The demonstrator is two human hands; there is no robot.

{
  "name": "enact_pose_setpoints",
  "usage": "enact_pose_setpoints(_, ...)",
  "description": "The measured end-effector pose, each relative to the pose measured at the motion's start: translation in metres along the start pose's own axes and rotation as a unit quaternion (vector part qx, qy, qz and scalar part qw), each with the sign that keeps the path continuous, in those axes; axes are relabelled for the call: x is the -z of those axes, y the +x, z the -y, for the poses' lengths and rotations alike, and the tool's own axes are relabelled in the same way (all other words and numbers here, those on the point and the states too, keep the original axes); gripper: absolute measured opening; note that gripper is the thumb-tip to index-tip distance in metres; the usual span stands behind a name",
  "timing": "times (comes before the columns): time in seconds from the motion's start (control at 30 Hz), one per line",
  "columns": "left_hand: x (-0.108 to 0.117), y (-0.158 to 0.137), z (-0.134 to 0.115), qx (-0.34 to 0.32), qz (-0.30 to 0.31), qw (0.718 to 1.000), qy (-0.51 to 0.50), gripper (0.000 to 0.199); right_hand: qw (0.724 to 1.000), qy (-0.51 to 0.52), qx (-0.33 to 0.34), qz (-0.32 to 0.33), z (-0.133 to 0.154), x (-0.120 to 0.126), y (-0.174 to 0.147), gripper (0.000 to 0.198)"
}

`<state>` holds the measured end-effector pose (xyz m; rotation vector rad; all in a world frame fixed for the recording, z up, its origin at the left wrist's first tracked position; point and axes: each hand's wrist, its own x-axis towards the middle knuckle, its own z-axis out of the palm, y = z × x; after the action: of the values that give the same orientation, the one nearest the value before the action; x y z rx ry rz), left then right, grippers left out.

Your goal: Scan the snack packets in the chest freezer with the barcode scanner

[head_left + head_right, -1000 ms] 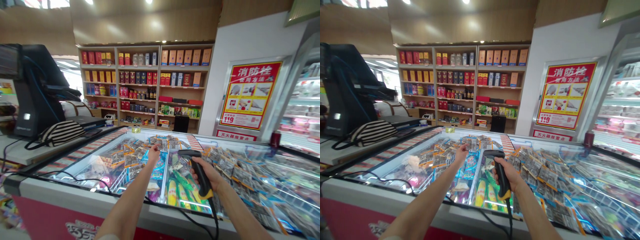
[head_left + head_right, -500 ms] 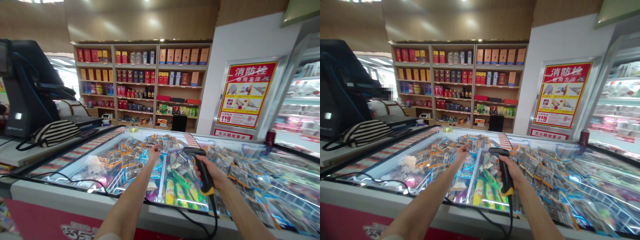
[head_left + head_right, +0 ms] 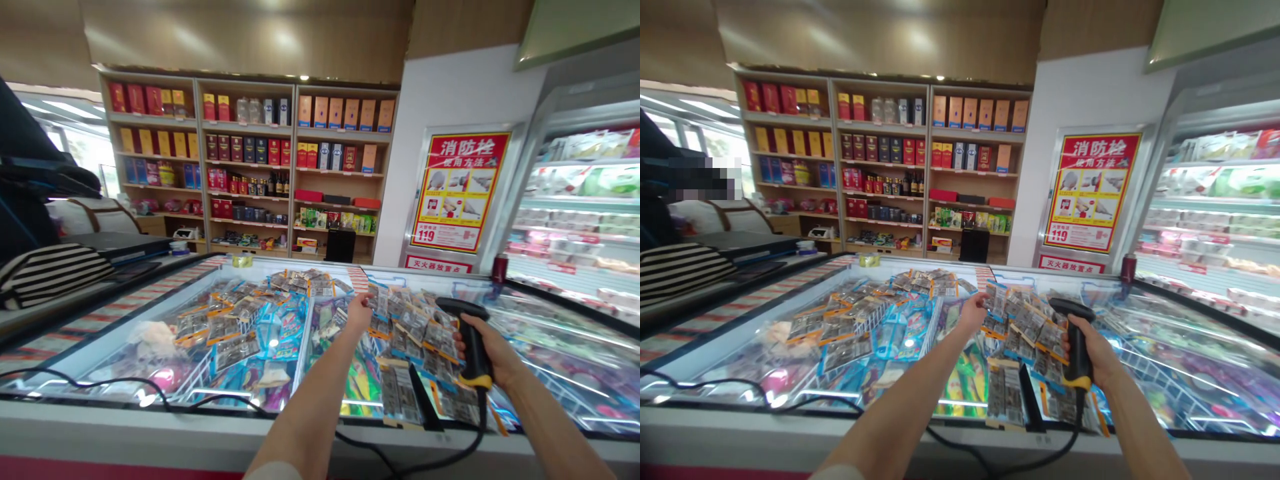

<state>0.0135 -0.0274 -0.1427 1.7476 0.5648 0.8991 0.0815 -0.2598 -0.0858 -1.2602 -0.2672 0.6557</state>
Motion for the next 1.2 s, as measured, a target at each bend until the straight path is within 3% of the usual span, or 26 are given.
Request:
enact_pose_setpoints(0.2,-0.020,-0.016,0.008,-0.056,0.053,0.985,0.154,0.046,1.000,0.009,-0.004,-0.011,-0.002,0.013,0.000,0.011)
enact_pose_setpoints(0.37,0.004,-0.021,0.003,-0.084,0.029,0.972,0.216,0.043,1.000,-0.012,-0.020,0.016,-0.009,-0.013,0.003,0.014)
enact_pose_setpoints(0.5,0.066,-0.016,0.010,-0.086,-0.011,0.957,0.276,0.039,0.997,-0.016,-0.030,0.076,-0.018,-0.051,0.003,0.015)
enact_pose_setpoints(0.7,0.209,-0.027,0.029,0.008,-0.081,0.905,0.417,0.041,0.989,-0.045,-0.044,0.136,-0.039,-0.119,0.000,0.017)
enact_pose_setpoints(0.8,0.263,-0.043,0.033,0.060,-0.061,0.878,0.470,0.040,0.985,-0.046,-0.058,0.159,-0.052,-0.145,0.000,0.015)
enact_pose_setpoints(0.87,0.282,-0.052,0.033,0.094,-0.025,0.866,0.490,0.034,0.983,-0.053,-0.064,0.166,-0.059,-0.158,0.000,0.015)
enact_pose_setpoints(1.03,0.286,-0.060,0.030,0.114,0.068,0.832,0.539,0.023,0.979,-0.064,-0.074,0.178,-0.065,-0.174,-0.004,0.017)
enact_pose_setpoints(1.13,0.276,-0.058,0.030,0.128,0.085,0.813,0.562,0.021,0.979,-0.067,-0.074,0.180,-0.066,-0.174,-0.009,0.017)
enact_pose_setpoints(1.2,0.269,-0.054,0.030,0.128,0.085,0.819,0.553,0.018,0.979,-0.069,-0.072,0.180,-0.065,-0.172,-0.011,0.018)
